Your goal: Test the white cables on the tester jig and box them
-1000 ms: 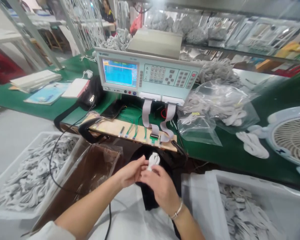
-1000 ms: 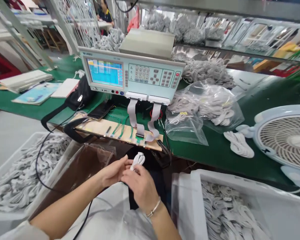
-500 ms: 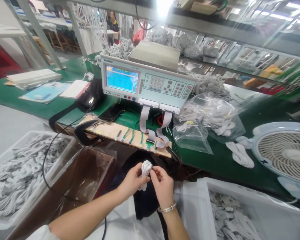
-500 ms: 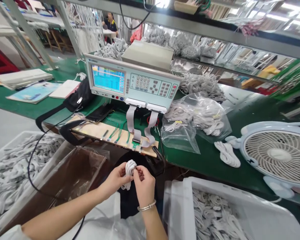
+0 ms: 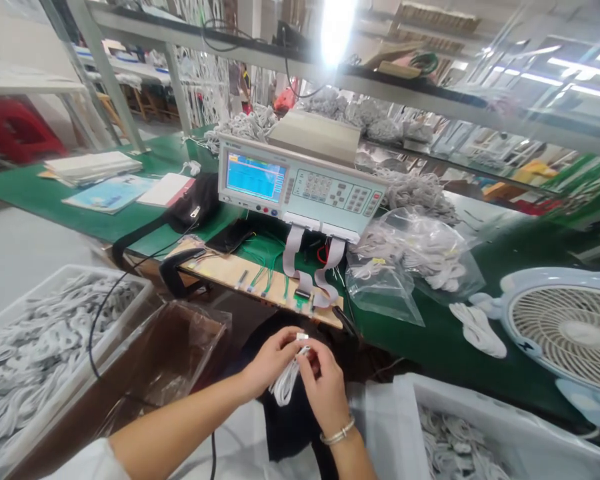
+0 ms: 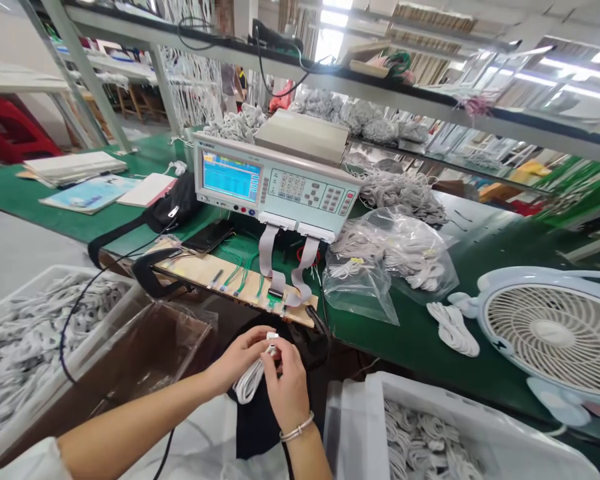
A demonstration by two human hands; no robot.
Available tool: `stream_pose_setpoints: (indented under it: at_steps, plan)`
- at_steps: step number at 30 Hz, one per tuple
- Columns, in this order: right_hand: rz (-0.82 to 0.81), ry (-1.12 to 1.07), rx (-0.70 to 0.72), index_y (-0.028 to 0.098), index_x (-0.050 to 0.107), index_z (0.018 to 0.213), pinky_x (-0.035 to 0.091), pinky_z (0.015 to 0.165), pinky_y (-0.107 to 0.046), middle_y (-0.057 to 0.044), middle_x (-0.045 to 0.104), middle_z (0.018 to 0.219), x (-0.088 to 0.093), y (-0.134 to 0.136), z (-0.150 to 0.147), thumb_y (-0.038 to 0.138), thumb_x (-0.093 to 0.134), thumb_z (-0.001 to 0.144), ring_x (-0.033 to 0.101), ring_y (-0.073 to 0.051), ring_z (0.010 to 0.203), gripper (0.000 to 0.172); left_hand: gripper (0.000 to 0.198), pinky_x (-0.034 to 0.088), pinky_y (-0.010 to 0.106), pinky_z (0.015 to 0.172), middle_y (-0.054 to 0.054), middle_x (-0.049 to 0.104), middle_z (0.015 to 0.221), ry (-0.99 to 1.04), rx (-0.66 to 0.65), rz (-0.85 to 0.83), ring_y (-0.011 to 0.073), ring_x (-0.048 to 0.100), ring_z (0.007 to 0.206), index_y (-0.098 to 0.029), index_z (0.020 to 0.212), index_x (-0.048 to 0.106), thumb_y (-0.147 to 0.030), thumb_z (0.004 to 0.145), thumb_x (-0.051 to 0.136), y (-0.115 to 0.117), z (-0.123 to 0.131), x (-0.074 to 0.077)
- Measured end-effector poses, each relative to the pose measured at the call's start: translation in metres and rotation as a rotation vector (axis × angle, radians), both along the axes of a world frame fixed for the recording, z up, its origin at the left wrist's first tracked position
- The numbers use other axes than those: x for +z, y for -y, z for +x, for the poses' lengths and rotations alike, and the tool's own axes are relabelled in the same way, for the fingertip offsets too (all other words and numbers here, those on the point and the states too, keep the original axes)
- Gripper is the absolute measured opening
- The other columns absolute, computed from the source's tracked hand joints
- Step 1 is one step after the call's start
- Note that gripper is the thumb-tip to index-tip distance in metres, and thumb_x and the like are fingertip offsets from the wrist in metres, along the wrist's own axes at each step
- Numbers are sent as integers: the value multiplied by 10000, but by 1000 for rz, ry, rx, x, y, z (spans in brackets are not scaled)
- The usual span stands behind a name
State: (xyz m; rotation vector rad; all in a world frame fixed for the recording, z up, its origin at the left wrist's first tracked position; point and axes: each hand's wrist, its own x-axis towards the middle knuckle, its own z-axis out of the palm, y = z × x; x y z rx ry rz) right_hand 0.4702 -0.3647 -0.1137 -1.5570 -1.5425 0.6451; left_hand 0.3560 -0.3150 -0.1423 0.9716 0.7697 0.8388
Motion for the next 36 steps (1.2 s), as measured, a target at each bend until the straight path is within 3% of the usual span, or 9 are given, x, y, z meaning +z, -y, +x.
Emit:
stream_pose_setpoints:
  at_steps: [2,4,9,14,20,24,30,33,36]
  plan:
    - [-15,77,5,187,531,925,439,661,-284,-71,606,842,0,-3,1,282,470,770,561,-179,738,192,197,386,224,684,24,556,806,-75,35,65,128,510,765,-154,859,515,-289,715,509,-6,0,-3]
    - [-64,20,-76,179,509,897,435,613,-273,-52,616,747,-5,-8,3,302,458,777,568,-168,657,178,180,377,204,595,-12,521,684,-168,70,95,98,484,638,-155,818,498,-309,724,488,-12,-1,-8]
    - [-242,-417,-197,164,530,854,388,449,-212,15,589,557,-14,-28,11,364,517,733,510,-116,465,234,172,338,178,515,-45,456,592,-318,43,181,67,414,546,-155,684,485,-320,682,532,-26,-9,-9]
    - [-327,-554,-149,150,581,829,324,417,-201,27,558,518,-12,-44,14,339,564,707,447,-95,441,225,255,367,181,447,-36,472,571,-224,-124,-75,73,438,500,-153,703,487,-394,656,552,-38,-15,3]
    - [-285,-685,-206,151,591,774,273,383,-186,28,552,490,-19,-51,5,317,569,709,382,-69,403,179,258,399,179,487,-7,536,602,-111,-108,-261,66,483,513,-140,686,505,-368,621,608,-46,-22,10]
    - [-251,-719,-287,148,592,741,262,348,-181,30,542,470,-19,-51,2,353,581,685,379,-66,376,212,262,390,174,480,2,555,602,-63,-55,-320,59,481,493,-140,639,497,-358,594,634,-47,-22,10]
    - [-229,-527,-206,150,603,807,338,383,-188,-30,627,655,-10,-36,18,352,552,717,481,-101,488,227,272,380,184,481,12,553,566,-11,122,-328,64,477,478,-125,592,515,-352,561,661,-39,-3,9]
    - [-234,-598,-226,143,582,870,357,396,-192,-63,646,739,-14,-27,20,341,555,720,494,-105,513,249,280,368,180,492,13,549,561,73,232,-352,55,461,473,-114,588,527,-358,565,662,-32,7,9]
    - [-223,-733,-261,145,565,898,370,409,-194,-69,648,776,-20,-24,17,330,581,699,507,-107,530,273,262,346,175,492,-10,517,522,152,258,-332,40,425,449,-107,602,548,-343,578,659,-30,9,8]
